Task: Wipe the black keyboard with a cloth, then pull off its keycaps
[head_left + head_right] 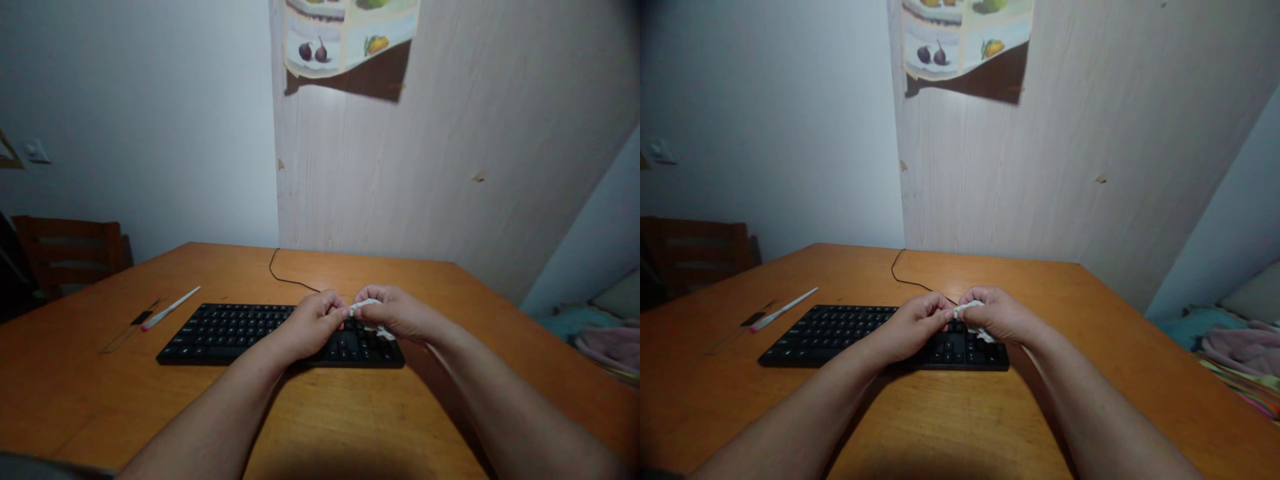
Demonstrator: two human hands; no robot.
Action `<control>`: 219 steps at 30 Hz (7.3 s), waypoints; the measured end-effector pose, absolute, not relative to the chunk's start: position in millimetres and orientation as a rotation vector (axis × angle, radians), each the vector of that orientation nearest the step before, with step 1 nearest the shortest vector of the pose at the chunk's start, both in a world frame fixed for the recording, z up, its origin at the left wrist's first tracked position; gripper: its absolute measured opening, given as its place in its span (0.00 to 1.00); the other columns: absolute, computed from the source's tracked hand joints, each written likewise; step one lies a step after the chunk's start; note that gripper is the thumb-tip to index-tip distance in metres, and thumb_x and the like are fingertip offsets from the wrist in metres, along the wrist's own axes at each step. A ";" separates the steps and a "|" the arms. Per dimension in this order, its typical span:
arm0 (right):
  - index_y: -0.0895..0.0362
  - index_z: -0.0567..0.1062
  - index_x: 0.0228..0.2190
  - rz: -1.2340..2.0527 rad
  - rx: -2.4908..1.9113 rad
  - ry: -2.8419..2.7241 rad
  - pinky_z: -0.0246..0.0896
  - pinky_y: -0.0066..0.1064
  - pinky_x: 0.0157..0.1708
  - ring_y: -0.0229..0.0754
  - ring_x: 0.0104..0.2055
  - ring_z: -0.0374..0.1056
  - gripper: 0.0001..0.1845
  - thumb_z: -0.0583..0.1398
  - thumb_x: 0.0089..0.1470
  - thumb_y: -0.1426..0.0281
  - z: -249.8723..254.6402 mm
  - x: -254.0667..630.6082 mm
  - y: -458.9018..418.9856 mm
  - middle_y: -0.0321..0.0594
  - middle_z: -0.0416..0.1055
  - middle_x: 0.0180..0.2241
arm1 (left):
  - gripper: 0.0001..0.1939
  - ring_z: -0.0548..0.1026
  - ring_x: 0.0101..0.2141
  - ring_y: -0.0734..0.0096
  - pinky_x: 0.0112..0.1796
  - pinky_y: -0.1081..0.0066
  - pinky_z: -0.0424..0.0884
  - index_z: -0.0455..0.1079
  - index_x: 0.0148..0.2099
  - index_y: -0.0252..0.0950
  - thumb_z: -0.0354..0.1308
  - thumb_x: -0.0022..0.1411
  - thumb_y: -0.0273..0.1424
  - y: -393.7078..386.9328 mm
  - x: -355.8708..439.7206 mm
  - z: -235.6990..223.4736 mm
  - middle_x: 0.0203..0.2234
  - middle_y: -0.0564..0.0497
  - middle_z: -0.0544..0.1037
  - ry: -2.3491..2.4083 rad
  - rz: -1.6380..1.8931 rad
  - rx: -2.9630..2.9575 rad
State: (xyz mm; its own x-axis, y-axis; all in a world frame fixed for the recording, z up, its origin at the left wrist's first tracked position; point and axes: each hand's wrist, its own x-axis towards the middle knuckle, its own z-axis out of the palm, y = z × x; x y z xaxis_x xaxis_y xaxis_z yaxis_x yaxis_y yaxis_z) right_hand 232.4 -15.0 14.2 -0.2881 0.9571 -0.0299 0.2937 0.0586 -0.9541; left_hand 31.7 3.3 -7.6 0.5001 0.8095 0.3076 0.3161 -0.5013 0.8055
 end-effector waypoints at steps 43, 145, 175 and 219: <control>0.53 0.80 0.38 0.206 -1.420 -2.579 0.58 0.31 0.36 0.43 0.37 0.66 0.11 0.56 0.60 0.68 -3.6 239.5 4.6 0.42 0.70 0.34 | 0.12 0.74 0.44 0.52 0.48 0.52 0.61 0.74 0.42 0.38 0.51 0.61 0.35 16.7 15.5 -10.9 0.40 0.42 0.79 1.489 0.545 2.589; 0.52 0.77 0.40 0.079 -1.373 -2.531 0.55 0.32 0.37 0.43 0.39 0.63 0.10 0.56 0.61 0.68 -4.4 210.4 -18.6 0.41 0.69 0.35 | 0.13 0.72 0.46 0.53 0.51 0.49 0.60 0.73 0.40 0.39 0.50 0.62 0.37 13.6 16.3 -9.1 0.41 0.44 0.78 1.512 0.469 2.639; 0.54 0.77 0.40 -0.005 -1.471 -2.417 0.55 0.32 0.37 0.44 0.40 0.63 0.12 0.54 0.63 0.66 -10.2 203.0 -11.6 0.43 0.69 0.35 | 0.12 0.72 0.48 0.52 0.54 0.44 0.56 0.73 0.42 0.40 0.50 0.62 0.35 12.8 16.8 -4.2 0.43 0.44 0.78 1.495 0.408 2.596; 0.53 0.78 0.37 0.030 -1.516 -2.438 0.57 0.32 0.36 0.43 0.38 0.66 0.11 0.55 0.61 0.65 -10.9 218.5 0.5 0.42 0.70 0.34 | 0.13 0.72 0.47 0.52 0.51 0.48 0.59 0.73 0.42 0.39 0.50 0.61 0.36 15.6 15.8 -9.9 0.41 0.44 0.78 1.501 0.434 2.644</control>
